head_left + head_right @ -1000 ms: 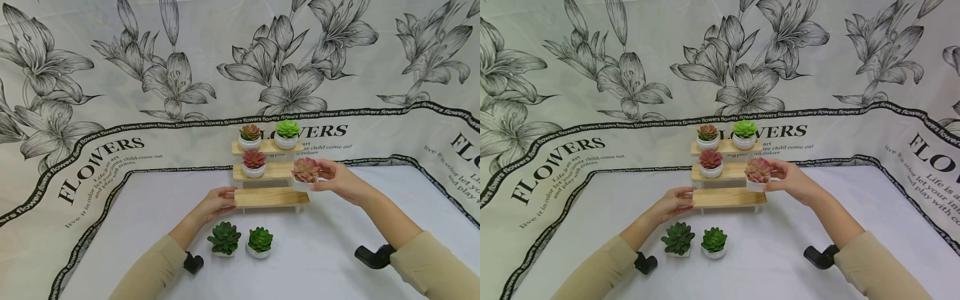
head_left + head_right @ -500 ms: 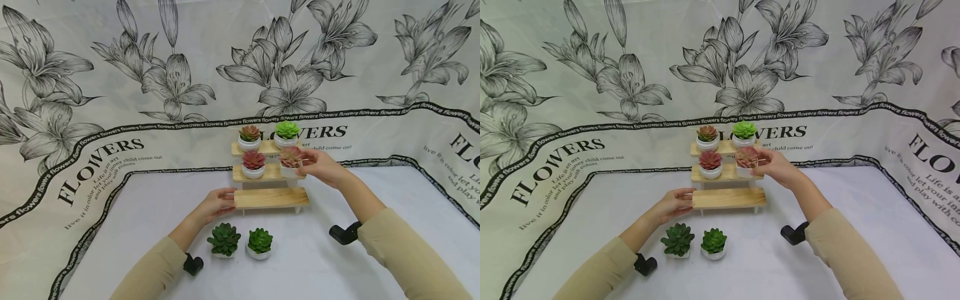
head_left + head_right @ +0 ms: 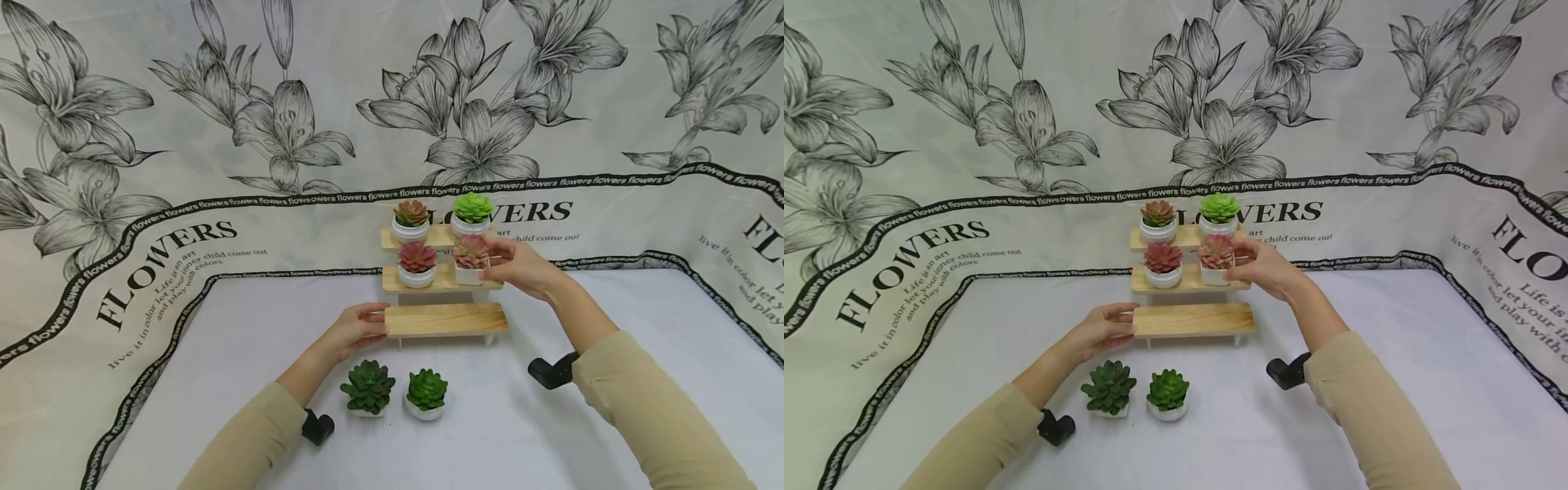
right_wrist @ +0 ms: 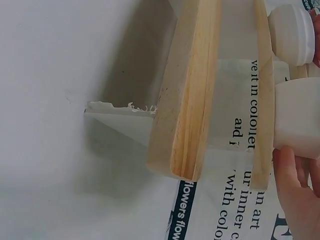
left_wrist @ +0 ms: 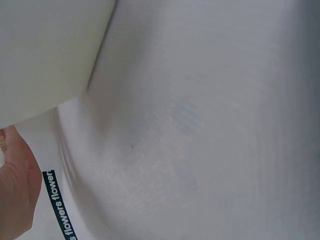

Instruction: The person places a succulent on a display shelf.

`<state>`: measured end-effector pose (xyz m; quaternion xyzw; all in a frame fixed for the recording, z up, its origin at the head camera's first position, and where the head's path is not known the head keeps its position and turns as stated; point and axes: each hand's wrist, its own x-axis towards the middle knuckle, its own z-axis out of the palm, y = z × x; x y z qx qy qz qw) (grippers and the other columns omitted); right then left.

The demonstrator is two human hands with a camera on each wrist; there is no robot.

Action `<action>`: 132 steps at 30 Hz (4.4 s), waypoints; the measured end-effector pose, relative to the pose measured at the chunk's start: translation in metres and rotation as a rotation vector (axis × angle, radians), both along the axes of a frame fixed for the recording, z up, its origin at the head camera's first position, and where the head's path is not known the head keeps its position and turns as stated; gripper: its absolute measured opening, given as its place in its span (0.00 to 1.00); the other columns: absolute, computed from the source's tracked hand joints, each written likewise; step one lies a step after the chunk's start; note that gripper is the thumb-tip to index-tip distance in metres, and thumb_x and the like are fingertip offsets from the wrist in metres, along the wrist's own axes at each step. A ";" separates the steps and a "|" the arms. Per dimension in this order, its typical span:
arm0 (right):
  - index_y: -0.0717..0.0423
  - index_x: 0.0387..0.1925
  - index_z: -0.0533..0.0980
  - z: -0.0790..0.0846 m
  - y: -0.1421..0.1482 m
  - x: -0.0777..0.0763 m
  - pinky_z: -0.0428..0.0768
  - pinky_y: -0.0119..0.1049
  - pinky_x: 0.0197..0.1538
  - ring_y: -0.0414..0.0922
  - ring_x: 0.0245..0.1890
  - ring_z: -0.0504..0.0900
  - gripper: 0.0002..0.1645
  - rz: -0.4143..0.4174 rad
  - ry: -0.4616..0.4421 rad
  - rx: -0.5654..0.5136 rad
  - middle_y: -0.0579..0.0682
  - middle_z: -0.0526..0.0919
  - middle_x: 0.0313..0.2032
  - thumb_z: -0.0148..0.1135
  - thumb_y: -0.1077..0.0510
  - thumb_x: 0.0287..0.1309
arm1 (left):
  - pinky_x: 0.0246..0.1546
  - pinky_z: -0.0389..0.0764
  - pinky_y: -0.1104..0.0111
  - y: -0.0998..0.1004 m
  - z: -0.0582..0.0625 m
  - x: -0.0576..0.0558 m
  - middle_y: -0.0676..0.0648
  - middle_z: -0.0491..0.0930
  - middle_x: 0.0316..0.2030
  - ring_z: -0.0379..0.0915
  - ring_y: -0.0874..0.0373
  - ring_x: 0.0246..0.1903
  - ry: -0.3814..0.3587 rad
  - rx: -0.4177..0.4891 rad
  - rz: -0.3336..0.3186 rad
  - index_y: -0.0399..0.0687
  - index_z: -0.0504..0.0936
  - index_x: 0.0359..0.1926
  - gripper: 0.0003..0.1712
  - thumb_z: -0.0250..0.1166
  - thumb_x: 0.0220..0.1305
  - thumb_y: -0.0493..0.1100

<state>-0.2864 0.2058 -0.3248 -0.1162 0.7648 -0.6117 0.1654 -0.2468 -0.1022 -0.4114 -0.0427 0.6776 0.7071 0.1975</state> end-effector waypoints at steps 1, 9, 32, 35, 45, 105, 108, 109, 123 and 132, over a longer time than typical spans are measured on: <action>0.69 0.66 0.49 0.000 0.000 0.000 0.76 0.27 0.48 0.46 0.51 0.67 0.44 -0.003 -0.001 0.002 0.61 0.63 0.56 0.61 0.70 0.51 | 0.47 0.80 0.62 0.000 0.000 0.000 0.37 0.74 0.48 0.75 0.55 0.37 0.000 -0.001 0.002 0.36 0.71 0.60 0.28 0.59 0.57 0.24; 0.69 0.67 0.47 -0.005 0.000 0.001 0.76 0.26 0.48 0.42 0.48 0.68 0.45 -0.033 -0.010 -0.052 0.57 0.61 0.54 0.59 0.72 0.52 | 0.46 0.81 0.62 0.000 0.000 0.000 0.38 0.74 0.48 0.74 0.55 0.37 -0.008 -0.002 0.002 0.36 0.71 0.60 0.28 0.59 0.57 0.24; 0.62 0.64 0.55 -0.011 0.013 0.008 0.76 0.26 0.50 0.40 0.49 0.69 0.38 -0.054 0.009 -0.116 0.53 0.63 0.53 0.59 0.72 0.54 | 0.47 0.80 0.62 -0.001 0.001 0.000 0.35 0.72 0.52 0.74 0.54 0.40 0.006 0.012 -0.010 0.35 0.69 0.61 0.29 0.58 0.57 0.24; 0.61 0.63 0.57 -0.011 0.016 0.012 0.77 0.27 0.50 0.39 0.48 0.73 0.36 -0.055 -0.008 -0.164 0.52 0.66 0.52 0.58 0.72 0.55 | 0.48 0.80 0.61 -0.001 0.001 0.001 0.35 0.72 0.52 0.74 0.54 0.40 0.003 0.009 -0.009 0.36 0.69 0.61 0.28 0.58 0.57 0.24; 0.64 0.59 0.59 -0.011 0.024 0.028 0.77 0.29 0.51 0.40 0.49 0.75 0.31 -0.037 -0.014 -0.189 0.51 0.73 0.49 0.57 0.72 0.55 | 0.46 0.81 0.63 -0.001 -0.001 0.001 0.36 0.73 0.51 0.74 0.55 0.39 0.007 0.006 -0.009 0.36 0.70 0.61 0.28 0.59 0.57 0.25; 0.61 0.57 0.69 -0.094 -0.069 0.106 0.75 0.41 0.44 0.49 0.45 0.72 0.40 0.411 -0.021 0.061 0.52 0.73 0.52 0.74 0.66 0.38 | 0.50 0.78 0.60 0.000 0.000 0.003 0.35 0.72 0.52 0.74 0.55 0.40 0.017 0.026 -0.019 0.35 0.68 0.62 0.29 0.57 0.58 0.24; 0.60 0.57 0.69 -0.093 -0.070 0.106 0.75 0.40 0.44 0.49 0.45 0.72 0.40 0.406 -0.022 0.065 0.52 0.72 0.52 0.74 0.66 0.38 | 0.50 0.78 0.60 0.000 0.001 0.002 0.35 0.72 0.52 0.74 0.55 0.40 0.019 0.023 -0.021 0.35 0.68 0.62 0.29 0.57 0.58 0.24; 0.60 0.57 0.70 -0.093 -0.070 0.106 0.75 0.40 0.43 0.49 0.45 0.71 0.40 0.406 -0.021 0.066 0.52 0.72 0.52 0.74 0.66 0.38 | 0.50 0.78 0.60 0.000 0.001 0.002 0.35 0.72 0.52 0.74 0.55 0.40 0.020 0.022 -0.022 0.35 0.68 0.62 0.29 0.57 0.58 0.24; 0.59 0.55 0.70 -0.094 -0.074 0.106 0.77 0.38 0.42 0.48 0.43 0.74 0.37 0.394 -0.044 0.047 0.51 0.75 0.47 0.74 0.66 0.40 | 0.48 0.80 0.62 0.000 0.001 0.002 0.36 0.73 0.51 0.74 0.55 0.39 0.007 0.013 -0.008 0.36 0.69 0.62 0.29 0.58 0.58 0.25; 0.57 0.56 0.70 -0.082 -0.072 0.103 0.76 0.41 0.48 0.49 0.47 0.72 0.37 0.348 -0.016 0.071 0.52 0.74 0.49 0.73 0.64 0.40 | 0.48 0.80 0.61 0.000 0.002 0.002 0.35 0.72 0.52 0.74 0.55 0.39 -0.001 0.013 -0.007 0.36 0.69 0.62 0.29 0.58 0.58 0.25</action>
